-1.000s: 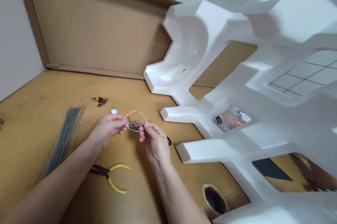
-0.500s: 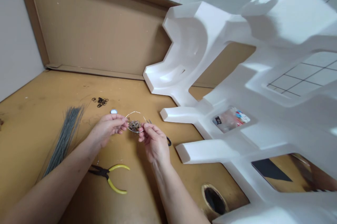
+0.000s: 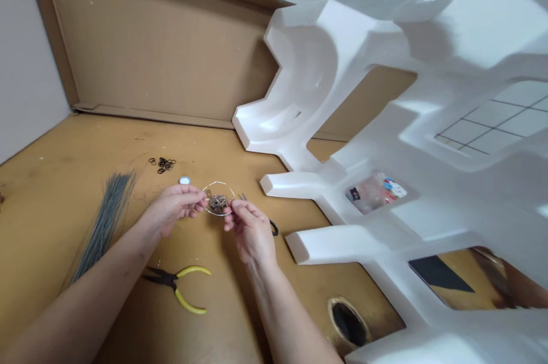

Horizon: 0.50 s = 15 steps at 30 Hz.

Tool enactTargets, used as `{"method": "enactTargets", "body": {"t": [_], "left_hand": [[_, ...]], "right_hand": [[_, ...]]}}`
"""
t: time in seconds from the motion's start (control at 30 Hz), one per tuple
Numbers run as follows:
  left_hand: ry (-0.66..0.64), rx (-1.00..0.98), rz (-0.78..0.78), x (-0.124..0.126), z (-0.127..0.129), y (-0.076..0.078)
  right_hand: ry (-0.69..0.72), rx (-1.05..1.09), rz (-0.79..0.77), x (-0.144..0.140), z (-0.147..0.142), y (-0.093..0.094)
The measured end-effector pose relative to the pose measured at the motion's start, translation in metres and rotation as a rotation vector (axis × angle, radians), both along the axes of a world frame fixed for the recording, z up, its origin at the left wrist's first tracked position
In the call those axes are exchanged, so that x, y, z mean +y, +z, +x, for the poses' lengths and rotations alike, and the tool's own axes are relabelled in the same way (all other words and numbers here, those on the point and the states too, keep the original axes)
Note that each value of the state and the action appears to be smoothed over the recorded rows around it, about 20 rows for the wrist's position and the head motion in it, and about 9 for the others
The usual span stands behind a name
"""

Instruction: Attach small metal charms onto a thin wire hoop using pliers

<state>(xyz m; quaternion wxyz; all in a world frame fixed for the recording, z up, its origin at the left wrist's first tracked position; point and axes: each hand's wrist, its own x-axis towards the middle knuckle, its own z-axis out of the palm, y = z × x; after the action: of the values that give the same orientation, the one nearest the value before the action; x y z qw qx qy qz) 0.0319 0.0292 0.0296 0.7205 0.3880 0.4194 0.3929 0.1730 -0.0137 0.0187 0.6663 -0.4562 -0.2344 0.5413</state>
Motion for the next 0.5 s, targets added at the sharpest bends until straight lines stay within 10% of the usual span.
{"method": "enactTargets", "body": {"t": [0.5], "left_hand": [[-0.133,0.181,0.124,-0.0021,0.001,-0.0036]], "right_hand": [[-0.004,-0.019,0.013,-0.0003,0.0004,-0.001]]}}
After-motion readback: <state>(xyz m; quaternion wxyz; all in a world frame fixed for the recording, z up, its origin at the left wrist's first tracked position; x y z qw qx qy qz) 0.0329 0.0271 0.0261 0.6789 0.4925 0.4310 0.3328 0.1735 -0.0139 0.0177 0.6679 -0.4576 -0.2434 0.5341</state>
